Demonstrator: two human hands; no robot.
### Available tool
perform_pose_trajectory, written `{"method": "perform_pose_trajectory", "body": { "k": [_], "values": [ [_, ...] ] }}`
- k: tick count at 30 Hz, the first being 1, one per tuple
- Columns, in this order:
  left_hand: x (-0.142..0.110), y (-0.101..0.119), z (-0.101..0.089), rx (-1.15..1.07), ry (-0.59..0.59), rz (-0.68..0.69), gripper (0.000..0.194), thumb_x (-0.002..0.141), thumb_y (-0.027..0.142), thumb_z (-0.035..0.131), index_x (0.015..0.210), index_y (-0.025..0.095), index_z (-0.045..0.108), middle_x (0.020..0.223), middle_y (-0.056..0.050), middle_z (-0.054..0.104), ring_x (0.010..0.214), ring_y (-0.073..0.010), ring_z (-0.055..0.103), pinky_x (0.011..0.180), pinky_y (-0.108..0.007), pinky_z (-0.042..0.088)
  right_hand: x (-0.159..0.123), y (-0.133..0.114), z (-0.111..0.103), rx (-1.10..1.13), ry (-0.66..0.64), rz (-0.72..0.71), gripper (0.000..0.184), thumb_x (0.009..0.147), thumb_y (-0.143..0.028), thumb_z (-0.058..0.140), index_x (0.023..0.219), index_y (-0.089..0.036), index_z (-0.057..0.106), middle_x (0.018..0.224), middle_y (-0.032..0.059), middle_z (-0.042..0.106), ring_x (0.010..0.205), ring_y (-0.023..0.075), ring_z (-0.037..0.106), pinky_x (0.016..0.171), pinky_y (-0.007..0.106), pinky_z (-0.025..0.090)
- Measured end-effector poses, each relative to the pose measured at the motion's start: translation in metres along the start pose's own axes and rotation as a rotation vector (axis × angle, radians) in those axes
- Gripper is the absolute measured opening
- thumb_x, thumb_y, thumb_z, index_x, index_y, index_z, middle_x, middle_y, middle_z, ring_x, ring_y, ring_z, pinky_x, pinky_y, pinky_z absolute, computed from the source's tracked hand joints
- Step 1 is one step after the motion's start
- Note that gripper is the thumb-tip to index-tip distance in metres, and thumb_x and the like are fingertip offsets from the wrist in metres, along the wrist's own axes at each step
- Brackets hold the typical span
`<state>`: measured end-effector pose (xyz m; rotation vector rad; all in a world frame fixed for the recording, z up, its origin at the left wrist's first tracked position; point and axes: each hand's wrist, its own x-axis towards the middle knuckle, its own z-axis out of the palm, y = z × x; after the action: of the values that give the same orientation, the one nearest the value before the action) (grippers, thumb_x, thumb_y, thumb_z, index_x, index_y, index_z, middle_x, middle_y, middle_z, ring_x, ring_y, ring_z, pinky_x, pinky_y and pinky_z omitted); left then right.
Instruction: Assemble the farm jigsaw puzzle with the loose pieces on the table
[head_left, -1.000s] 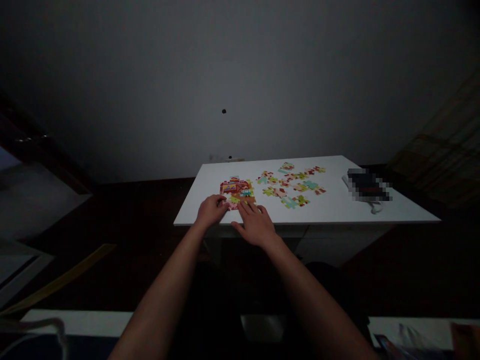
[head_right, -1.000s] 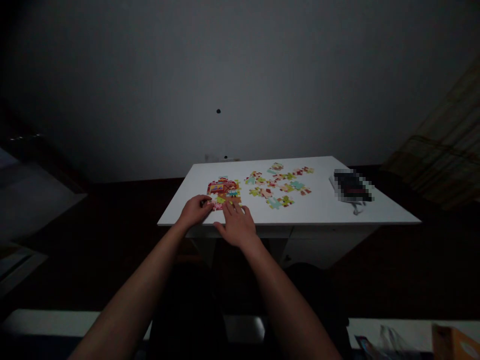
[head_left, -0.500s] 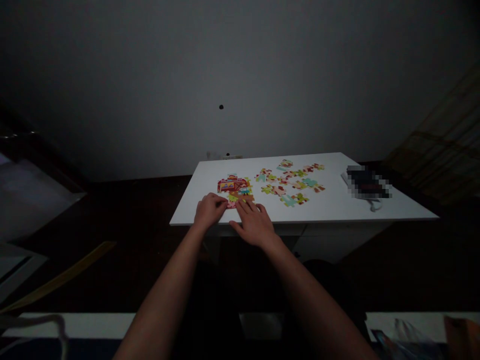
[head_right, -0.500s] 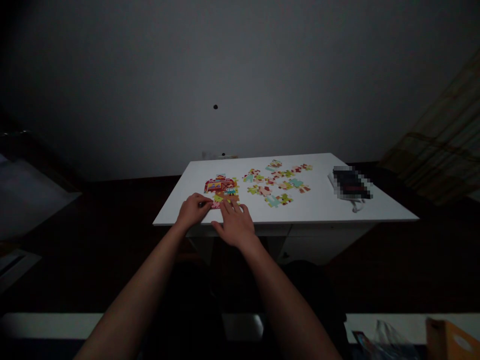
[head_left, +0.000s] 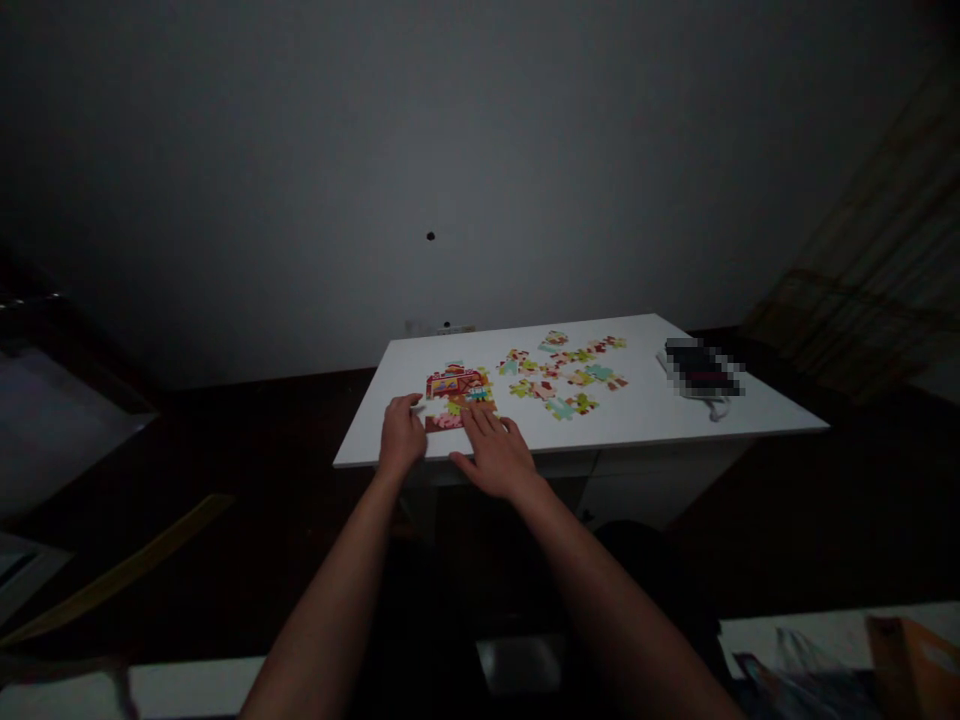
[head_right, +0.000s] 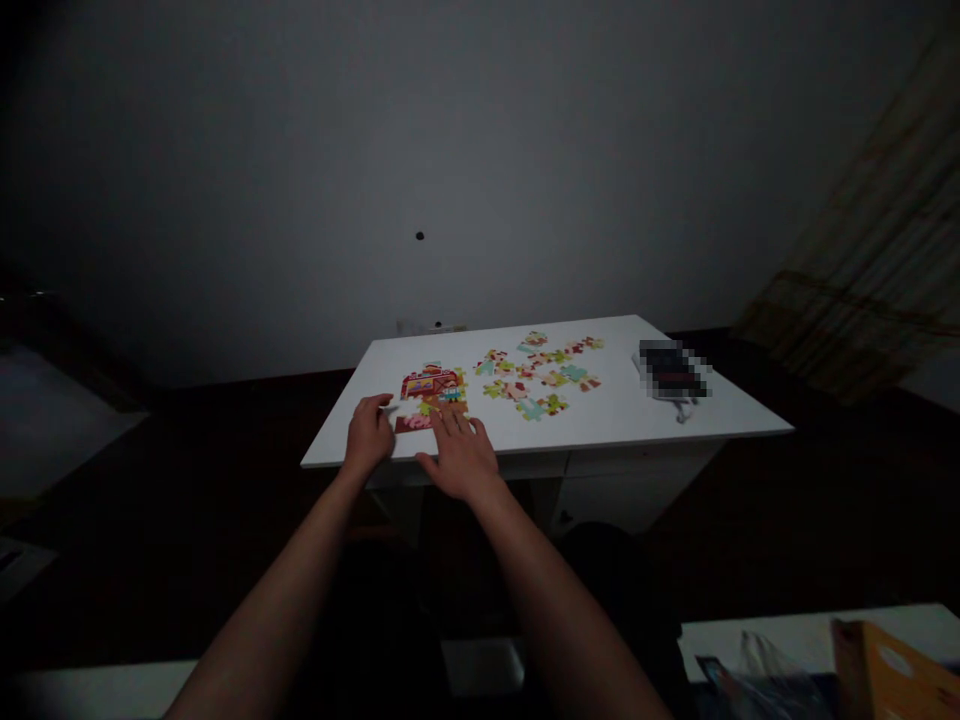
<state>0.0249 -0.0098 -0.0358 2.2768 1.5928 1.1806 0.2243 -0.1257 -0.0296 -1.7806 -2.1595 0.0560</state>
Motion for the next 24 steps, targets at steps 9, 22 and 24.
{"method": "perform_pose_trajectory", "body": {
  "k": [9, 22, 24],
  "values": [
    [0.001, 0.005, 0.002, 0.194, -0.178, 0.121, 0.049, 0.107, 0.034, 0.050, 0.145, 0.016, 0.074, 0.145, -0.020, 0.070, 0.131, -0.0385, 0.064, 0.118, -0.056, 0.052, -0.001, -0.001, -0.002, 0.004, 0.034, 0.000, 0.077, 0.112, -0.065, 0.049, 0.173, -0.019, 0.043, 0.185, 0.0143, 0.033, 0.171, 0.0344, 0.031, 0.135, 0.057, 0.029],
    [0.008, -0.006, 0.013, 0.297, -0.319, 0.210, 0.057, 0.108, 0.049, 0.043, 0.149, 0.025, 0.073, 0.165, -0.013, 0.063, 0.153, -0.0379, 0.055, 0.125, -0.058, 0.048, -0.002, 0.001, 0.000, -0.009, 0.062, -0.012, 0.074, 0.113, -0.068, 0.046, 0.171, -0.022, 0.047, 0.180, 0.0115, 0.044, 0.171, 0.0338, 0.030, 0.135, 0.058, 0.032],
    [0.008, -0.007, 0.014, 0.297, -0.325, 0.203, 0.059, 0.108, 0.049, 0.041, 0.148, 0.023, 0.075, 0.165, -0.014, 0.063, 0.152, -0.0383, 0.057, 0.125, -0.058, 0.048, -0.002, 0.001, -0.001, -0.009, 0.063, -0.015, 0.073, 0.113, -0.067, 0.046, 0.170, -0.022, 0.048, 0.180, 0.0123, 0.044, 0.171, 0.0344, 0.030, 0.134, 0.059, 0.033]
  ]
}}
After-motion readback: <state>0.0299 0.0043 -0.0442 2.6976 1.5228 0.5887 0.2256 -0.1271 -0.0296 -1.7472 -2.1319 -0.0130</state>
